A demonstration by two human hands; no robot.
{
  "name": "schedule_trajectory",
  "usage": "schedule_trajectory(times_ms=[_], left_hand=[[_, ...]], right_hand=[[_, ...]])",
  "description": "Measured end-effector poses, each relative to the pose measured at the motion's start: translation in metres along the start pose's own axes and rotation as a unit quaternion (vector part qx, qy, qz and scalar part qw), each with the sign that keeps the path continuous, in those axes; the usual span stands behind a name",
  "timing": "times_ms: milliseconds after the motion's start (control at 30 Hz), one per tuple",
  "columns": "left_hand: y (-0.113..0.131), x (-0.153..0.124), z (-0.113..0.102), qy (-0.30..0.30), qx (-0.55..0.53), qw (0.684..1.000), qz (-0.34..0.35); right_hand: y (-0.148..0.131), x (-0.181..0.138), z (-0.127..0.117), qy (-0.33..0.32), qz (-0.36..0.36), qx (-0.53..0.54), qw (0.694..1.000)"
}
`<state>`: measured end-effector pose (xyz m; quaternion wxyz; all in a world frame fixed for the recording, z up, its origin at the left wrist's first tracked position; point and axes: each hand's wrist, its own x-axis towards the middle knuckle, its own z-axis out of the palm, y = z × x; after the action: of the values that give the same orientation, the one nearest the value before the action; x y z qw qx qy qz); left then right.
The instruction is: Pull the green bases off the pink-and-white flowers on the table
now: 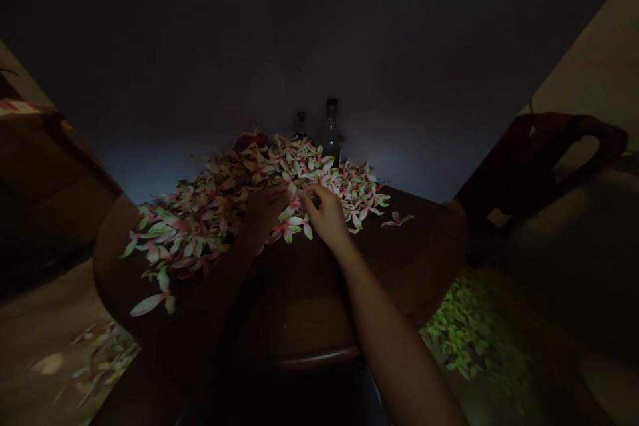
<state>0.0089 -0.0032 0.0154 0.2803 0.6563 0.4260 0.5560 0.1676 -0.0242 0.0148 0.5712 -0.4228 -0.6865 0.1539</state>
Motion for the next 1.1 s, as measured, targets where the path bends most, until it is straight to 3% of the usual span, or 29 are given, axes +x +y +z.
schedule_trajectory(times_ms=[167,300,367,467,567,767,967,1100], left_hand=[[-0.015,0.007,-0.011,0.163,-0.091,0.976,-0.109],[-0.013,0.010,-0.014,0.169,-0.052,0.979,-0.103],[-0.007,0.007,-0.010,0.130,0.002,0.990,-0.055],[0.003,0.001,-0.001,0.039,0.053,0.997,0.027],[0.009,-0.004,0.006,-0.041,0.059,0.996,0.061],[0.006,-0.004,0.010,-0.123,0.006,0.991,0.053],[-0.007,-0.001,0.009,-0.106,-0.030,0.994,0.018],[-0.002,-0.002,0.006,-0.097,-0.031,0.995,0.016]], right_hand=[[-0.010,-0.003,-0.004,0.169,-0.016,0.035,0.985],[-0.013,-0.003,-0.012,0.262,-0.047,-0.011,0.964],[-0.014,-0.004,-0.012,0.244,-0.079,-0.058,0.965],[-0.016,-0.004,-0.006,0.120,-0.109,-0.084,0.983],[-0.015,-0.003,0.000,0.015,-0.090,-0.079,0.993],[-0.006,-0.001,-0.002,0.014,-0.023,-0.046,0.999],[0.001,0.001,-0.005,0.001,-0.004,0.003,1.000],[0.003,0.001,-0.005,-0.004,0.003,0.017,1.000]])
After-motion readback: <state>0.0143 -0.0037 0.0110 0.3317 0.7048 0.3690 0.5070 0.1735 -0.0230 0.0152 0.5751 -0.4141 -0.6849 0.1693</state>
